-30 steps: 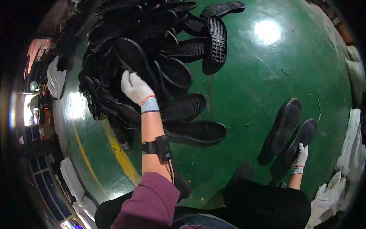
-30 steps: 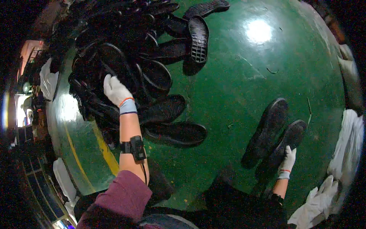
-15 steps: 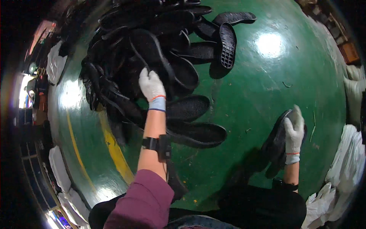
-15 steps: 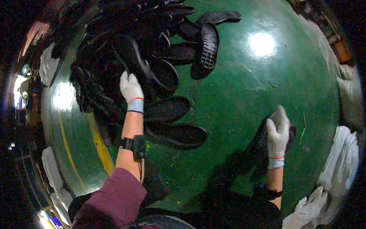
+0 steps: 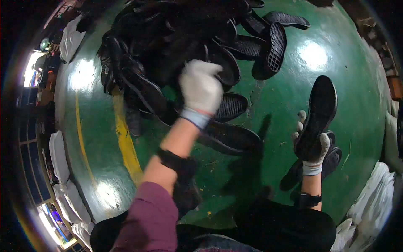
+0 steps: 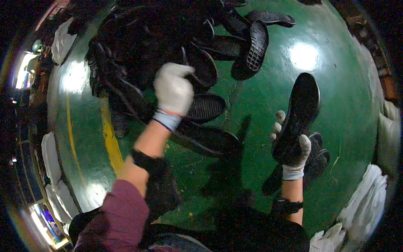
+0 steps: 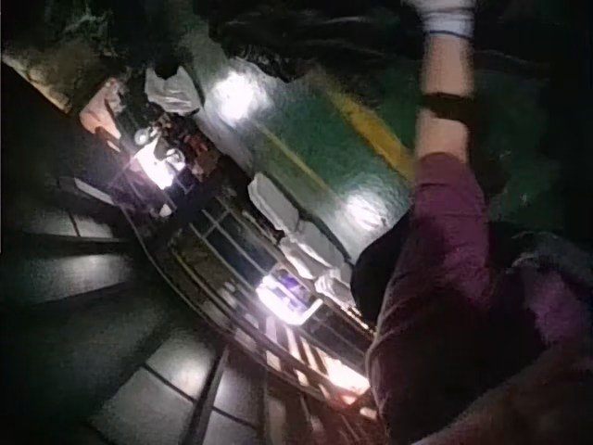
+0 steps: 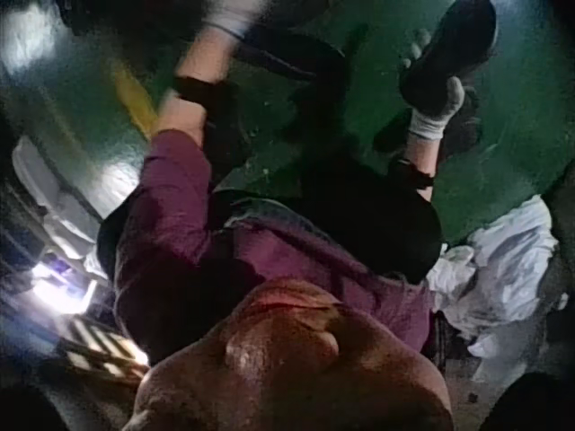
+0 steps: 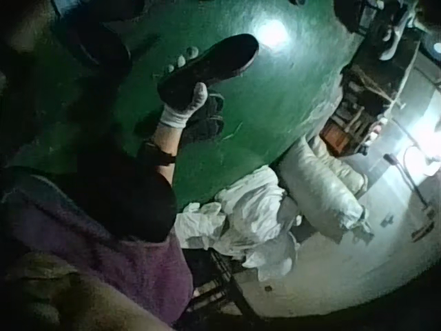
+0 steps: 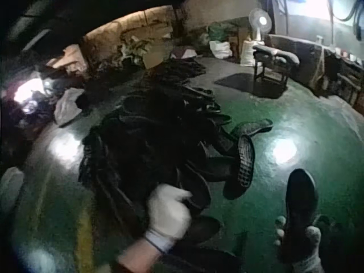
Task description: Sort and arrange black shoe soles from a pile on the floor into organized stacks.
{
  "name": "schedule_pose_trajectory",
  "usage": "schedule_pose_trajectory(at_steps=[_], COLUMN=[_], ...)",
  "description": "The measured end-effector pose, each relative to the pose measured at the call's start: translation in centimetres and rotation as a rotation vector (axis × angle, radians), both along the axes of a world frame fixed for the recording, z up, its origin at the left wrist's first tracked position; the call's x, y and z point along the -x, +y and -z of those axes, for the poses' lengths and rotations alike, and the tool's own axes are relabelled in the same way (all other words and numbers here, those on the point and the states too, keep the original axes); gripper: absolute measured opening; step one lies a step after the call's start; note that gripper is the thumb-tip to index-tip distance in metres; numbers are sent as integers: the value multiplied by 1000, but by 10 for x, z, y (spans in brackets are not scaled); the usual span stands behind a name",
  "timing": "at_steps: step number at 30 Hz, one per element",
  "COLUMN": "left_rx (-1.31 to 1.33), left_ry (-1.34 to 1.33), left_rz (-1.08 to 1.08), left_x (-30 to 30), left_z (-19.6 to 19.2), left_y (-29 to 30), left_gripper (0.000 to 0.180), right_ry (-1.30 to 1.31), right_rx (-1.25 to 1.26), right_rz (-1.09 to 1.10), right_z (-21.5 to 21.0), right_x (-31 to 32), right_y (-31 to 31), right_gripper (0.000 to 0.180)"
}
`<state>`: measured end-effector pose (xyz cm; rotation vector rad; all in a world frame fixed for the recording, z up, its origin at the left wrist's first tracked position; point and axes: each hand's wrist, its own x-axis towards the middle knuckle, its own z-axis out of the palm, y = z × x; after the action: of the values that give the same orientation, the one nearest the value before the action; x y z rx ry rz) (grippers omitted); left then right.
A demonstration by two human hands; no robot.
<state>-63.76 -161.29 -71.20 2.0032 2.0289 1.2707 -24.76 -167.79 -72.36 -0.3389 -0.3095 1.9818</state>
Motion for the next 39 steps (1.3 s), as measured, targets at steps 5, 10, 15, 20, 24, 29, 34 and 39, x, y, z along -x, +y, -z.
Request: schedule_pose_trajectory(at_steps=[5,10,15,20,24,29,34,39], left_rx=[764,642,914,915,681,821,806,859], left_ry=[1120,1351,843,-220,-1244,-1655,-1681,-1613], left_rz=[-328,6,-128,301,465,410,436,506], left_x=[191,224,209,81,-77,-161,-222,-232], left_z=[-17,-16,-118,-113,-13,40,13,13], left_y=[-3,-1,30,49,25,15,-16,-33], left_gripper=[27,20,30,44,28,32,65,70], right_ry=[75,22,-86,-346,-771,-1265,-1980,-2205], right_rx=[-10,121,116,69,-16,-359,-483,-410], right_rz=[20,97,68,224,362,666,635,349], right_z=[6,-6,-32,-41,-38,-45,-34,-20], right_x=[-16,-26,-1,10,22,57,30,31], right_y=[-16,-21,-20,-13,-4,3,-4,-10], right_gripper=[92,90,88,80,86,99,99,98])
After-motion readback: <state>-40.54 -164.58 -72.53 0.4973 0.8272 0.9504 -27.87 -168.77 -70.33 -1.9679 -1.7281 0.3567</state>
